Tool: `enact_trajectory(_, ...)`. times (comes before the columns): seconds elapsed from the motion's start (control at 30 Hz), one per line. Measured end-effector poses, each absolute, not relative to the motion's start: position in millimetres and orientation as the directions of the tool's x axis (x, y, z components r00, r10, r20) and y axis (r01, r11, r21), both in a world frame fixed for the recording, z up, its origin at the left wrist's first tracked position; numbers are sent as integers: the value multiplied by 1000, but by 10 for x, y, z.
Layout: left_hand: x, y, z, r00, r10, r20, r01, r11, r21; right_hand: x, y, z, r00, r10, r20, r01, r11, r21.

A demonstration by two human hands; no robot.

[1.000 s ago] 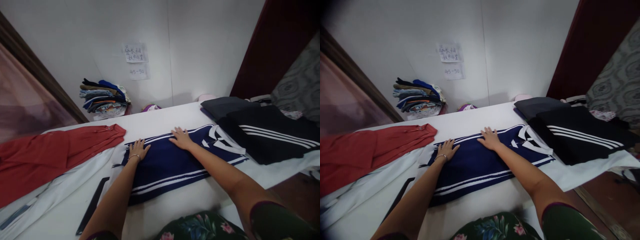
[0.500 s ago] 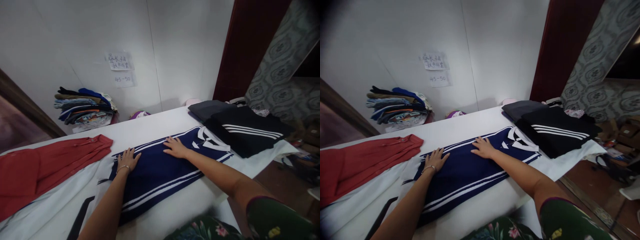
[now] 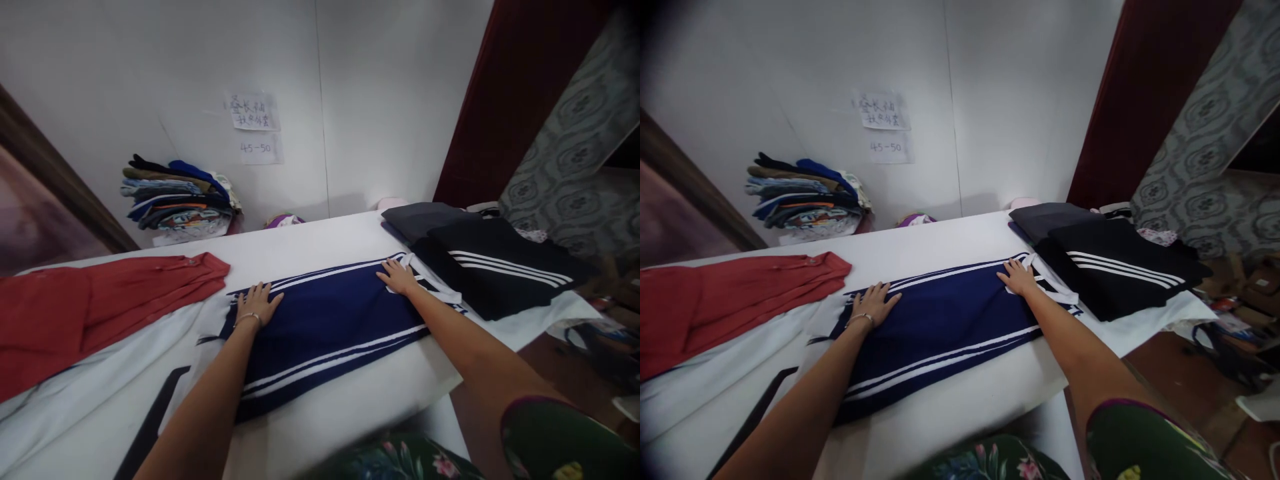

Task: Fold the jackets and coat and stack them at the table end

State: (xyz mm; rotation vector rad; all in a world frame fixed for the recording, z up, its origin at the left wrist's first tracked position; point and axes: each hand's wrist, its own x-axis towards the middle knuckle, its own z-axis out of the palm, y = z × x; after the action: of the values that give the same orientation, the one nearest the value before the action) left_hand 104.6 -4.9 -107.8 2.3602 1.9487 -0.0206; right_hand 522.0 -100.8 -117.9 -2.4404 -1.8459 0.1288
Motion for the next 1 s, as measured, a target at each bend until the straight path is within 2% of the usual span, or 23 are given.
enact_trajectory(0.2,1064,-116,-1020,208,978,-25,971,-204,125,5239,-1020,-1031,275,959,-67,952,-282,-124)
enact_trajectory(0.33,1054,-196,-1005,166,975,145,956,-195,218,5056,-1129,-889,234,970,-62,960,-241,-145)
enact_trajectory(0.4,1059,-239,-992,141,958,248,945,-205,256,4867,-1304,-890,158,987,20,968,-151,-200)
enact_trajectory(0.47,1067,-266,-961,125,948,294,927,-217,306,4688,-1565,-950,53,992,117,953,-16,-302)
enact_trajectory(0.57,1049,-286,-863,122,971,205,873,-203,444,4601,-2034,-1084,-76,971,229,907,162,-388)
enact_trajectory(0.67,954,-405,-721,139,980,145,824,-195,531,4809,-2457,-1195,-124,931,344,915,241,-323)
enact_trajectory(0.83,653,-1088,-616,334,916,221,696,-398,598,5411,-2899,-1332,-142,909,393,960,223,-169)
enact_trajectory(0.9,523,-1420,-677,468,859,209,670,-499,549,5597,-2994,-1379,-128,913,387,976,186,-117)
enact_trajectory(1.0,375,-1786,-821,597,777,201,669,-620,409,5774,-3046,-1427,-150,908,391,976,199,-89)
